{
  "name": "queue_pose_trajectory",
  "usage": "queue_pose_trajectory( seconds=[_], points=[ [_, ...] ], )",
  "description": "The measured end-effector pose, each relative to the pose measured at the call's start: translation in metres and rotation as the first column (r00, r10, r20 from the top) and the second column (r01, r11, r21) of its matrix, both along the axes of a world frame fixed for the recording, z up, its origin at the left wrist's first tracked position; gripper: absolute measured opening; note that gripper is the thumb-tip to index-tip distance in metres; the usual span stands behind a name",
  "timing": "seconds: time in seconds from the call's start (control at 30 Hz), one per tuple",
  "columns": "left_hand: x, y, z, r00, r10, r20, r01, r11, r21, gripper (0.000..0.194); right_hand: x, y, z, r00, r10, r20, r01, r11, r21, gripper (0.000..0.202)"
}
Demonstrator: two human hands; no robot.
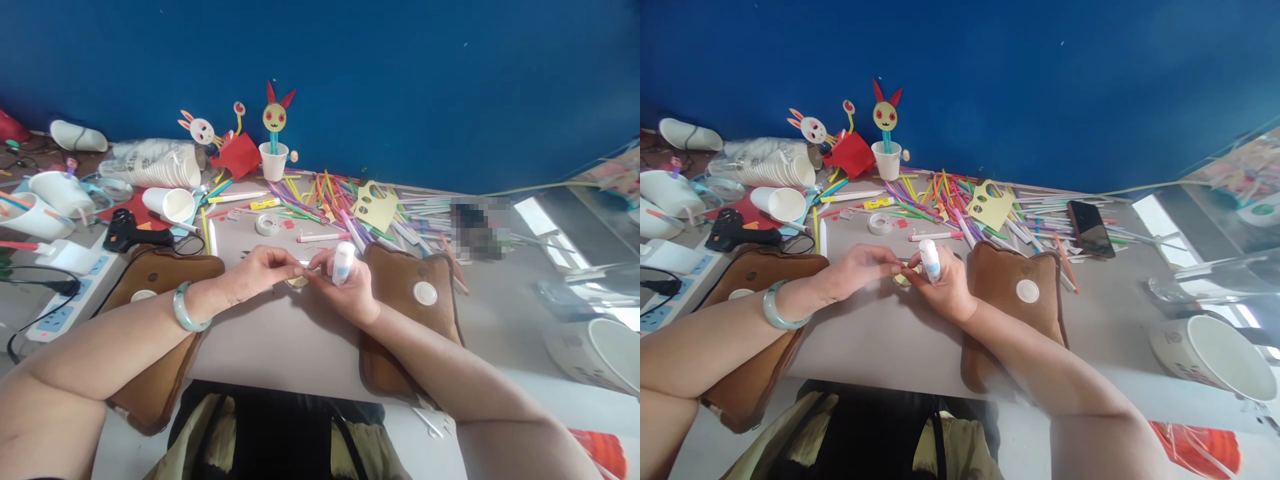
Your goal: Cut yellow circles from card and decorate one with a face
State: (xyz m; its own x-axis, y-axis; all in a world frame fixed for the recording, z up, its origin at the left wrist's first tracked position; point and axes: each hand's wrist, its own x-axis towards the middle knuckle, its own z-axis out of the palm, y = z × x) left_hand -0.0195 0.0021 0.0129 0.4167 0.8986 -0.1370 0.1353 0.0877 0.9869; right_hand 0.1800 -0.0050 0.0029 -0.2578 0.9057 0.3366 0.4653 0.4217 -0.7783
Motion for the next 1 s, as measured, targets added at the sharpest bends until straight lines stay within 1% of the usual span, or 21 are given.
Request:
queue_pose_trajectory(
  seconds=[0.17,0.23,0.33,0.4,0.5,0.6,0.7,0.8,0.9,1.0],
  points=[
    [0.001,0.0,0.001,1.0,0.027,-0.002,-0.027,0.997,-0.078,0.028,-0.001,-0.001,0.002,1.0,0.001,-0.017,-0.002,1.0,-0.021,0.023],
    [0.001,0.0,0.002,1.0,0.022,-0.01,-0.023,0.996,-0.089,0.029,-0.002,-0.002,0.003,1.0,-0.004,-0.024,0.003,1.0,-0.016,0.023],
    [0.001,0.0,0.005,0.999,0.018,-0.049,-0.019,0.999,-0.039,0.029,-0.004,-0.002,0.005,0.999,-0.012,-0.043,0.011,1.0,-0.022,0.021],
    [0.001,0.0,0.007,0.996,0.032,-0.087,-0.033,0.999,-0.01,0.029,-0.005,-0.002,0.005,0.996,-0.009,-0.085,0.005,0.999,-0.045,0.019],
    [0.002,0.0,0.008,0.99,0.062,-0.124,-0.057,0.998,0.039,0.03,-0.006,-0.001,0.004,0.986,0.002,-0.17,-0.018,0.996,-0.093,0.02],
    [0.002,0.001,0.006,0.987,0.083,-0.137,-0.07,0.993,0.092,0.03,-0.007,0.0,0.004,0.976,-0.01,-0.216,-0.025,0.987,-0.162,0.023],
    [0.001,0.001,0.004,0.986,0.082,-0.145,-0.067,0.992,0.104,0.028,-0.008,0.0,0.005,0.972,-0.035,-0.231,-0.017,0.975,-0.223,0.03],
    [0.0,0.002,0.003,0.986,0.069,-0.15,-0.054,0.993,0.102,0.023,-0.008,0.0,0.007,0.965,-0.047,-0.259,-0.021,0.967,-0.253,0.037],
    [0.0,0.002,0.003,0.988,0.059,-0.145,-0.047,0.995,0.086,0.018,-0.009,0.001,0.009,0.957,-0.051,-0.286,-0.033,0.959,-0.28,0.039],
    [0.0,0.002,0.003,0.988,0.058,-0.146,-0.046,0.995,0.084,0.016,-0.009,0.001,0.011,0.953,-0.062,-0.296,-0.034,0.952,-0.305,0.041]
  ],
)
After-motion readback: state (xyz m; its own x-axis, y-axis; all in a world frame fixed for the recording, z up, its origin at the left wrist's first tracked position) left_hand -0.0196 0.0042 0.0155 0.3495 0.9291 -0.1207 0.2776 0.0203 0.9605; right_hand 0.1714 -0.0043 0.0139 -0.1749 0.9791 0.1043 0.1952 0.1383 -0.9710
